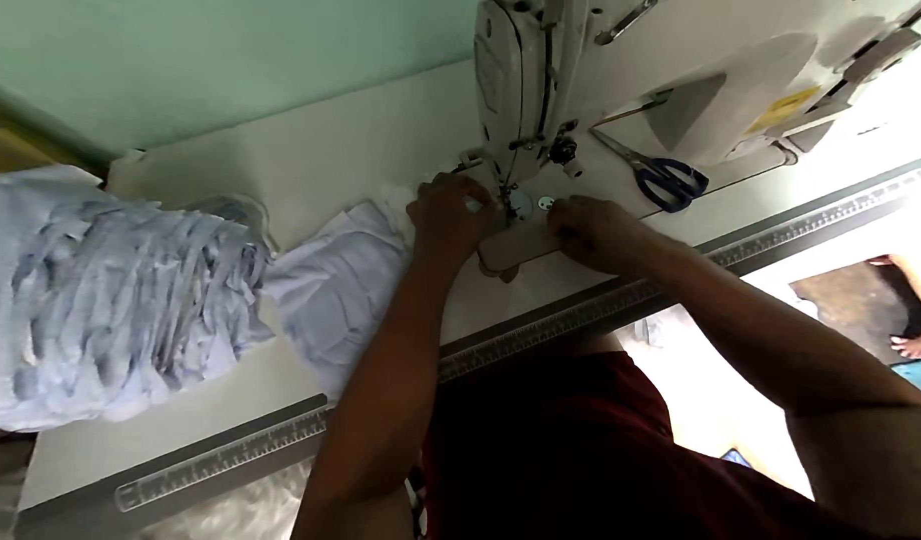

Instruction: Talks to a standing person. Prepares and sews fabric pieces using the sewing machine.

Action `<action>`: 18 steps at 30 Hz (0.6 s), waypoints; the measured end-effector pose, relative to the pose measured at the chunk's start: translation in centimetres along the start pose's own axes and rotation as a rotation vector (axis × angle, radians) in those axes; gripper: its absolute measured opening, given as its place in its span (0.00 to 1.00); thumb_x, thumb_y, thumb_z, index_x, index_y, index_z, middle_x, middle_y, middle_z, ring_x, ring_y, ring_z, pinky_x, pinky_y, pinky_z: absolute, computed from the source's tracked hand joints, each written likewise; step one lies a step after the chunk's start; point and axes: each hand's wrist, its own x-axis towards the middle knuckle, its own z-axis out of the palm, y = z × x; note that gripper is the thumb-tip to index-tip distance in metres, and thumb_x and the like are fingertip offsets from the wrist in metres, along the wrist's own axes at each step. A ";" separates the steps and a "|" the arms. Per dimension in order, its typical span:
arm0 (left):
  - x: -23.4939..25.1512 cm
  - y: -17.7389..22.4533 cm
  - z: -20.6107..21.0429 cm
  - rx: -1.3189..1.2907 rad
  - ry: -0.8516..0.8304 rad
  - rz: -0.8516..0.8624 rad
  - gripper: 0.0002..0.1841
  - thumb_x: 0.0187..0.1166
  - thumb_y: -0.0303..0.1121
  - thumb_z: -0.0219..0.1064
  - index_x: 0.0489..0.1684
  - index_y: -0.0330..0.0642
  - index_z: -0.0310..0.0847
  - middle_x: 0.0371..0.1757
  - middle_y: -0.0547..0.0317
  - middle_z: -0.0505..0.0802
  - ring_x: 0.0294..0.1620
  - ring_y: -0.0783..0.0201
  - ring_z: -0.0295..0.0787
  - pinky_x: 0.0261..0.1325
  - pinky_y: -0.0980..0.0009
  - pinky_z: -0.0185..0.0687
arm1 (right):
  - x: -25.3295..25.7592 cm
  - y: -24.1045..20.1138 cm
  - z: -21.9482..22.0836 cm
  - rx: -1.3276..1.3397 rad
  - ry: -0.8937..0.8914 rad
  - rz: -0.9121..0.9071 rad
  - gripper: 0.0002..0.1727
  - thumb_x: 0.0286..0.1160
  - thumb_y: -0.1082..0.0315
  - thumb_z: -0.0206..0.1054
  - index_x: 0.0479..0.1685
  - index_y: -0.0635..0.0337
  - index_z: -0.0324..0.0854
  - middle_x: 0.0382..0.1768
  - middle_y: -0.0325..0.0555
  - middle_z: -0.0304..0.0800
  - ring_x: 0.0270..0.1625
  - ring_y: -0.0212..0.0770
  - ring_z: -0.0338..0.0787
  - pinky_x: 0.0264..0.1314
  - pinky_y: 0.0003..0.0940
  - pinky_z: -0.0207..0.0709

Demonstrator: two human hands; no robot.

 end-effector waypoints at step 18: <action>0.4 -0.8 -0.2 -0.312 0.049 -0.094 0.14 0.91 0.29 0.55 0.67 0.32 0.72 0.45 0.49 0.91 0.45 0.61 0.90 0.55 0.62 0.85 | 8.2 3.5 -2.6 -0.324 -0.112 0.305 0.17 0.86 0.69 0.61 0.53 0.79 0.83 0.58 0.76 0.86 0.68 0.72 0.83 0.73 0.66 0.70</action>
